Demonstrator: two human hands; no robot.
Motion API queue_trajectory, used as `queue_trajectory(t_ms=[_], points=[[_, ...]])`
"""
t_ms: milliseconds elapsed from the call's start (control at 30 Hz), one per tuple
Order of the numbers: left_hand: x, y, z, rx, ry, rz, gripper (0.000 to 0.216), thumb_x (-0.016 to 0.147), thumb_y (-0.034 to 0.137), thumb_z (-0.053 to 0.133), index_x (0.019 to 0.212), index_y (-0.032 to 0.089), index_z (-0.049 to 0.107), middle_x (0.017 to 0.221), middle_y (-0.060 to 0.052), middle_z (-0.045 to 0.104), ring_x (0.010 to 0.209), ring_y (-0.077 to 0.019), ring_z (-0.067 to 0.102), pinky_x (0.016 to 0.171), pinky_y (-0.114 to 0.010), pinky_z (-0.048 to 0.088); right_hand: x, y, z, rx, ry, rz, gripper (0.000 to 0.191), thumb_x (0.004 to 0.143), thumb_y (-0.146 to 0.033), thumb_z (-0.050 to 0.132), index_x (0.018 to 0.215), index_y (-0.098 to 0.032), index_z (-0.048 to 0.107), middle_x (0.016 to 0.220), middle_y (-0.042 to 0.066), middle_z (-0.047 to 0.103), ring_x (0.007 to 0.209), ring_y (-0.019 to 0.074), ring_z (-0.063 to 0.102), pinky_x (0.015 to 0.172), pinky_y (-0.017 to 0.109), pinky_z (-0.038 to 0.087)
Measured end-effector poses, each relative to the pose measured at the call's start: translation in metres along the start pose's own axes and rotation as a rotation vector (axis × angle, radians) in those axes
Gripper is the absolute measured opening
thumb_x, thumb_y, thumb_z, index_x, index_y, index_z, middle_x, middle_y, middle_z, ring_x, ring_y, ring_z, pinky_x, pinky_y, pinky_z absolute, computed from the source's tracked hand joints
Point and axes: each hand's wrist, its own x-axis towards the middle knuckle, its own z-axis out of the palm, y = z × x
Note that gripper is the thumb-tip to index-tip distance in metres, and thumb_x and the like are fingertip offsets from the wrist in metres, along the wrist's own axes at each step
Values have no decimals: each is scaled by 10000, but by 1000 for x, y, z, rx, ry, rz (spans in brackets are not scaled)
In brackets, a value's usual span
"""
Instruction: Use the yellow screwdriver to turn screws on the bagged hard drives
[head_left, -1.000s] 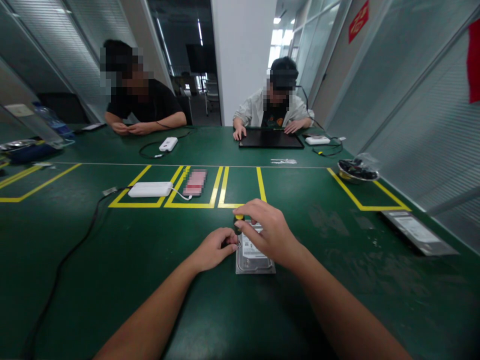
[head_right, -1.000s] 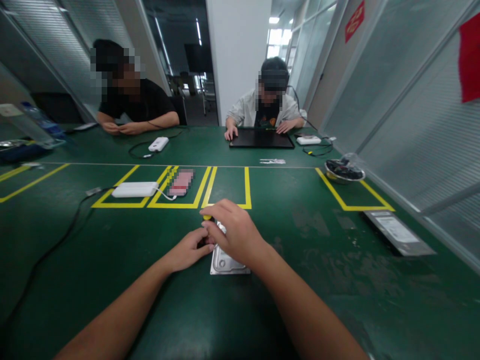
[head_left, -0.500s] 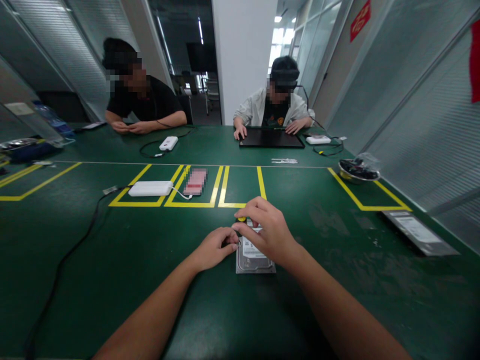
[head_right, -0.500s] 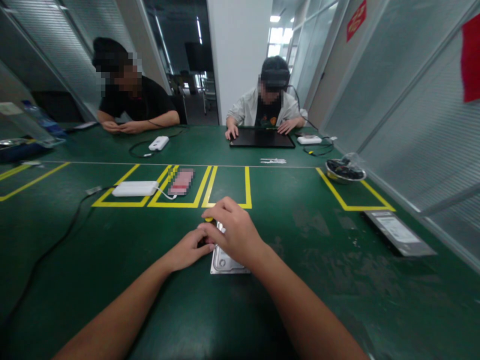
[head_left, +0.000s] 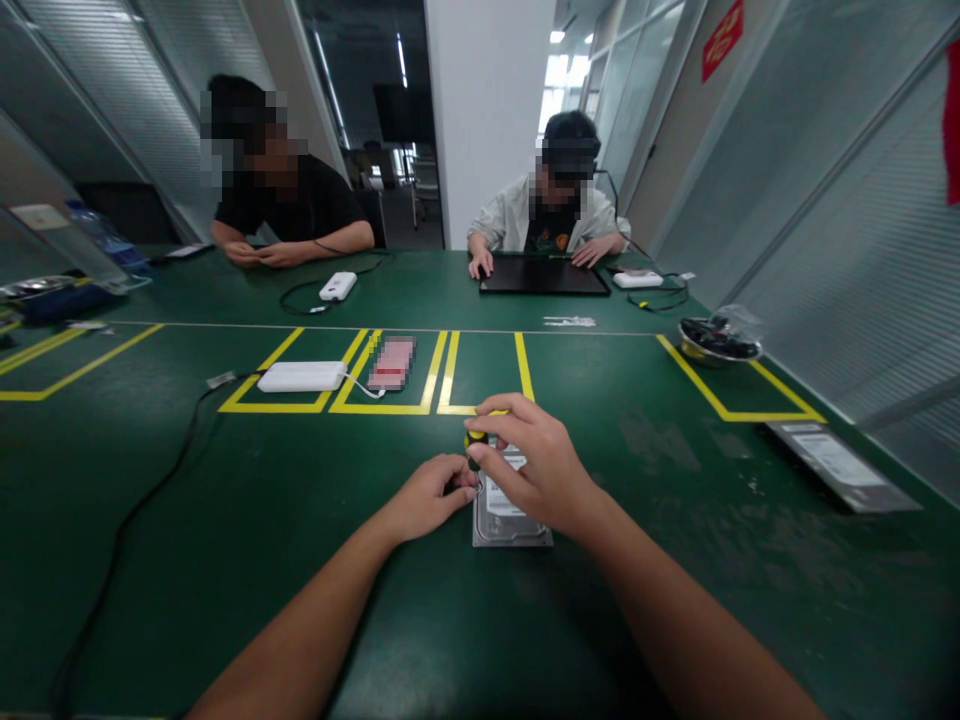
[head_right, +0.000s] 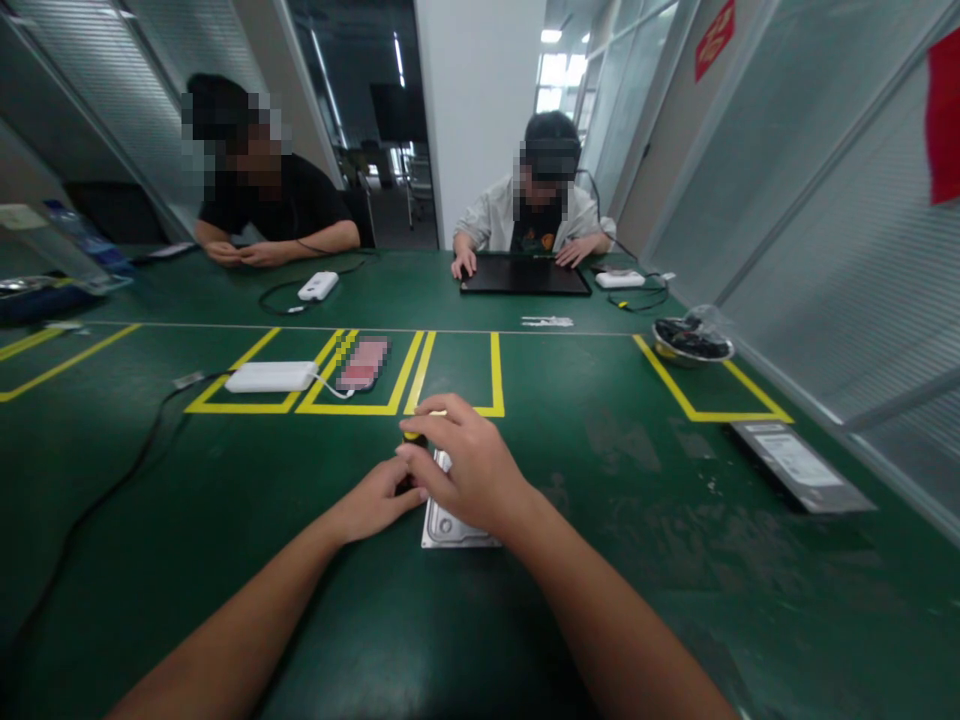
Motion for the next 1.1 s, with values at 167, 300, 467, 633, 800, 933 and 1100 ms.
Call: queue_trajectory(t_ms=[167,300,467,633,800,933,1100], points=[[0,1,-1,7,0,1,81,859,238,611,874,160,599,830,-3,602,794,-180,549,713,-280,410,0,0,-1,-42,-15,1,137,886,-209,638,1005,-142,632,920,53,642,799,142,575,722,278,472],[0,-1,0,7,4,-5,88,862,250,611,866,163,599,831,-1,603,769,-172,544,701,-276,408,1,2,-2,-91,-13,21,154,867,-265,680,935,-140,622,846,38,592,736,137,522,685,281,436],[0,-1,1,1,2,3,97,863,260,613,866,163,605,812,-1,593,765,-171,531,699,-275,406,0,0,-2,-77,-5,30,119,883,-224,627,977,-152,627,929,59,581,839,155,543,739,287,460],[0,-1,0,-20,-11,13,135,878,288,592,920,165,627,889,-25,633,823,-188,552,752,-291,434,0,-4,-3,-29,-15,25,219,872,-123,533,1063,-141,639,999,78,572,925,163,564,808,306,479],[1,0,-1,-19,-11,2,120,866,275,602,889,157,613,852,-21,624,808,-188,559,740,-290,433,0,1,0,-65,27,23,175,887,-244,619,1024,-149,673,962,76,578,888,167,574,780,317,497],[0,3,-2,-20,-15,5,111,866,267,595,887,160,615,843,-17,618,808,-186,552,735,-288,430,1,1,-1,-40,15,-22,212,890,-142,549,1075,-161,649,1015,78,645,955,177,602,843,345,503],[0,2,-2,-18,-13,0,117,863,273,594,898,163,614,853,-16,618,812,-188,553,743,-297,432,2,0,-1,-31,20,-40,206,882,-171,581,1074,-167,655,1044,85,652,981,190,605,862,367,507]])
